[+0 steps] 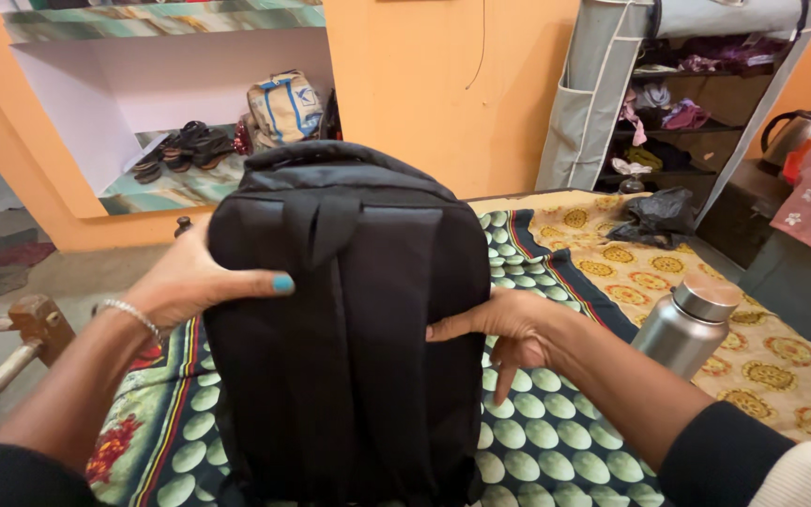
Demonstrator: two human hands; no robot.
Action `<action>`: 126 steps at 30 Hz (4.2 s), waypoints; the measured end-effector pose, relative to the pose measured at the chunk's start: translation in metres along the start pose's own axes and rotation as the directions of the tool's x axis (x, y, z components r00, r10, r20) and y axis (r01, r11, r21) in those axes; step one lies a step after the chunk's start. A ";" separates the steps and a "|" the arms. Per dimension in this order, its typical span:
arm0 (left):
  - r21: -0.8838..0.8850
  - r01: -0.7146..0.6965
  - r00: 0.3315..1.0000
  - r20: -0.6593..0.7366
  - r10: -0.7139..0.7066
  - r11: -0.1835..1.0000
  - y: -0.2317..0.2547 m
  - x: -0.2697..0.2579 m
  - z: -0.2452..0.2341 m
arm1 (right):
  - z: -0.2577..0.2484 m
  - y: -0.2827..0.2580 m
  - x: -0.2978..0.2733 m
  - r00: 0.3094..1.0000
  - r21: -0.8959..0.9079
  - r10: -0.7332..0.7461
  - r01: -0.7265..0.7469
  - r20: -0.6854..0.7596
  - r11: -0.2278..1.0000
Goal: The person places a black backpack on a bed, unzips it, and removes folded clothes, laying them on the bed. They then place a phone, a red box, papers, and small items into the backpack compartments and zip the pockets closed.
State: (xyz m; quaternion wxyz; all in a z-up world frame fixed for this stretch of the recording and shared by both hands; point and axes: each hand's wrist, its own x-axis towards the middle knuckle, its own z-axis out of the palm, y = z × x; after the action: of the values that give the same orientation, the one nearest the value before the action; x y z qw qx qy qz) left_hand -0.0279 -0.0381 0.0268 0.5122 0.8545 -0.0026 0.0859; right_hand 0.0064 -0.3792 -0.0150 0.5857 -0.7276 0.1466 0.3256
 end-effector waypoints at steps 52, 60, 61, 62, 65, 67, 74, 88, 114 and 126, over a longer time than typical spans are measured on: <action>0.401 -0.251 0.881 0.471 0.037 0.881 -0.036 -0.021 0.051 | -0.057 0.061 0.063 0.860 -0.857 -0.319 0.472 0.398 0.205; 0.473 -0.353 0.897 0.415 0.149 0.807 -0.038 -0.030 0.163 | -0.053 0.083 0.081 0.852 -0.851 -0.314 0.489 0.419 0.191; 0.526 -0.397 0.889 0.424 0.172 0.752 -0.037 -0.035 0.174 | -0.053 0.086 0.086 0.846 -0.840 -0.324 0.500 0.423 0.209; 0.575 -0.438 0.879 0.435 0.195 0.691 -0.036 -0.039 0.183 | -0.054 0.087 0.090 0.841 -0.829 -0.333 0.511 0.427 0.227; 0.627 -0.552 0.822 0.522 0.230 0.550 -0.036 -0.041 0.195 | -0.055 0.097 0.099 0.885 -0.842 -0.315 0.438 0.343 0.314; 0.612 -0.632 0.766 0.587 0.263 0.476 -0.039 -0.045 0.197 | -0.050 0.104 0.101 0.871 -0.838 -0.385 0.437 0.304 0.326; 0.495 -0.819 0.573 0.665 0.480 0.292 -0.049 -0.061 0.185 | -0.013 0.124 0.121 0.921 -0.721 -0.372 0.337 0.119 0.605; 0.571 -0.754 0.657 0.650 0.382 0.325 -0.068 -0.019 0.242 | -0.039 0.125 0.131 0.903 -0.407 -0.259 0.391 0.342 0.825; 0.543 -0.799 0.597 0.663 0.452 0.259 -0.067 -0.042 0.205 | -0.006 0.110 0.095 0.670 -0.847 -0.661 0.523 0.337 0.099; 0.640 -0.392 0.920 0.289 0.265 0.661 -0.036 -0.048 0.248 | -0.045 0.125 0.054 0.823 -0.780 -0.207 0.568 0.529 0.265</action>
State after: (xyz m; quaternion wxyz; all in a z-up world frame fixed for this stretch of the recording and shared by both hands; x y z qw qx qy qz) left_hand -0.0362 -0.2420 -0.1264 0.1328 0.9716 -0.1692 0.0986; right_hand -0.0140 -0.4469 -0.1395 0.1584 -0.8735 -0.3425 0.3075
